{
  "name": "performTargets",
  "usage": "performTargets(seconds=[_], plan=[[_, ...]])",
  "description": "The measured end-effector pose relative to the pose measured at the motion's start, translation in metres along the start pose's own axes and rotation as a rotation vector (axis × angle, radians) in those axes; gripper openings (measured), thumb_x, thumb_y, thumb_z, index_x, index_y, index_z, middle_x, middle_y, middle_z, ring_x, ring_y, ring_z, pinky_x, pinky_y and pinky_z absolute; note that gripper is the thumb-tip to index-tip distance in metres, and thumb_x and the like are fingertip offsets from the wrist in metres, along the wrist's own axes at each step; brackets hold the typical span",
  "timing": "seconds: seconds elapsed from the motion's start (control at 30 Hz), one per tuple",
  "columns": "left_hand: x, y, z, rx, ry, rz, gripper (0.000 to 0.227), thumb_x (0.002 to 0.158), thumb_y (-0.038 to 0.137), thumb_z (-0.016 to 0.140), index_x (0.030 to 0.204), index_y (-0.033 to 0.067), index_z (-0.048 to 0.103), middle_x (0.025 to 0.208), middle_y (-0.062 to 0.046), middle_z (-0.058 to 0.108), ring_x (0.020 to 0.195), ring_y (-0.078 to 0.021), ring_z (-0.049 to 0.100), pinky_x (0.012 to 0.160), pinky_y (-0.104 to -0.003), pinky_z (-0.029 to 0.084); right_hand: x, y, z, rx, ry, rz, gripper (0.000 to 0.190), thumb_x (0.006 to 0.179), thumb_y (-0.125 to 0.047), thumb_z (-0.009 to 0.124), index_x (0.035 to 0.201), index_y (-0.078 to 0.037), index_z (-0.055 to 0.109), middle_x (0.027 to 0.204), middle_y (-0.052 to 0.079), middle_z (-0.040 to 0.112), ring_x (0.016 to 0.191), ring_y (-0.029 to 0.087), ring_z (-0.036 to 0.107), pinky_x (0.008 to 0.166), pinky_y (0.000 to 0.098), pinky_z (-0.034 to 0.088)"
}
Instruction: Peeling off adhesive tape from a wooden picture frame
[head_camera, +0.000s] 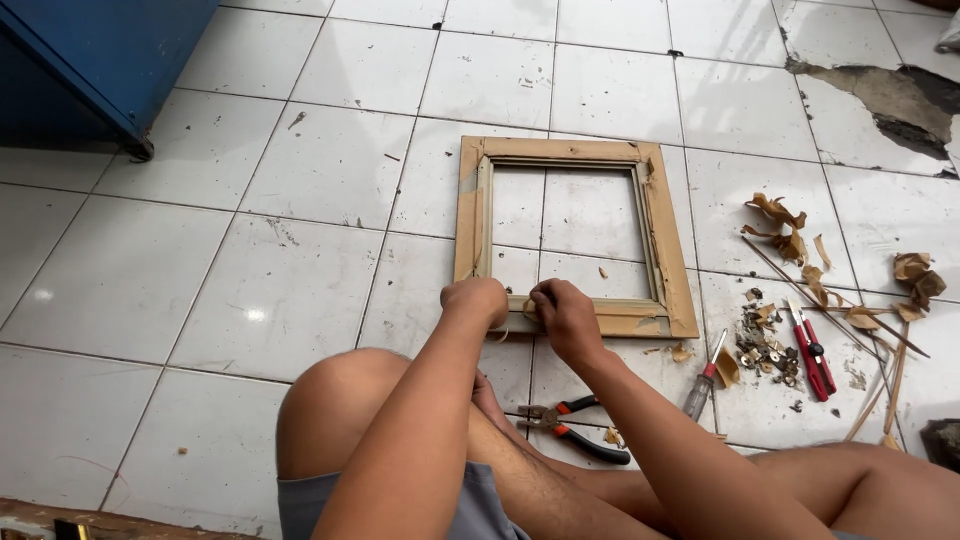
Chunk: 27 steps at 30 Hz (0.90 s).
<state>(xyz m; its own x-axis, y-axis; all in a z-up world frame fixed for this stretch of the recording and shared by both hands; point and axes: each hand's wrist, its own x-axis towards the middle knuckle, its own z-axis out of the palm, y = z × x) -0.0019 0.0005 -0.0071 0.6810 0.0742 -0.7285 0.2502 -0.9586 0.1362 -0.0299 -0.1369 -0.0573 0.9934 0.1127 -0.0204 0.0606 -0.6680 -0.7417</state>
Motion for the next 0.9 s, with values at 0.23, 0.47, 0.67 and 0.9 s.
performTargets(seconds=[0.23,0.47,0.67,0.9], plan=[[0.026,0.0,0.024,0.259,-0.115,0.072,0.039,0.078,0.013,0.043,0.113,0.0059,0.058,0.104,-0.012,0.06,0.098,-0.0289,0.058,0.083,-0.047,0.042,-0.004,-0.002,-0.005,0.373,0.013,0.224,0.016,0.093,-0.018,0.042,0.096,-0.009,0.055,0.083,0.008,0.066,0.08,0.022,0.061,0.069,0.0366,0.048],[0.035,0.013,0.031,0.336,-0.145,-0.016,0.037,0.076,0.01,0.046,0.111,0.0082,0.058,0.101,-0.011,0.06,0.091,-0.0263,0.061,0.069,-0.043,0.048,0.005,0.022,-0.02,0.701,0.158,0.619,0.026,0.09,-0.017,0.04,0.107,0.001,0.048,0.092,0.012,0.052,0.079,0.021,0.054,0.067,0.037,0.052],[0.027,0.018,0.048,0.345,0.113,0.182,0.026,0.076,0.009,0.047,0.096,0.0065,0.064,0.082,-0.014,0.063,0.076,-0.031,0.063,0.053,-0.047,0.049,0.003,0.016,-0.037,-0.006,-0.032,0.459,0.049,0.082,-0.052,0.044,0.107,-0.011,0.052,0.091,0.012,0.061,0.086,0.028,0.061,0.074,0.0427,0.048],[0.004,0.04,0.073,0.614,0.084,0.239,0.058,0.083,0.007,0.03,0.14,0.0105,0.02,0.119,-0.009,0.054,0.101,-0.0272,0.053,0.069,-0.047,0.048,-0.001,0.011,-0.038,-0.323,-0.255,0.214,0.034,0.082,-0.039,0.05,0.09,-0.011,0.067,0.083,0.015,0.066,0.087,0.036,0.062,0.075,0.0435,0.05]])
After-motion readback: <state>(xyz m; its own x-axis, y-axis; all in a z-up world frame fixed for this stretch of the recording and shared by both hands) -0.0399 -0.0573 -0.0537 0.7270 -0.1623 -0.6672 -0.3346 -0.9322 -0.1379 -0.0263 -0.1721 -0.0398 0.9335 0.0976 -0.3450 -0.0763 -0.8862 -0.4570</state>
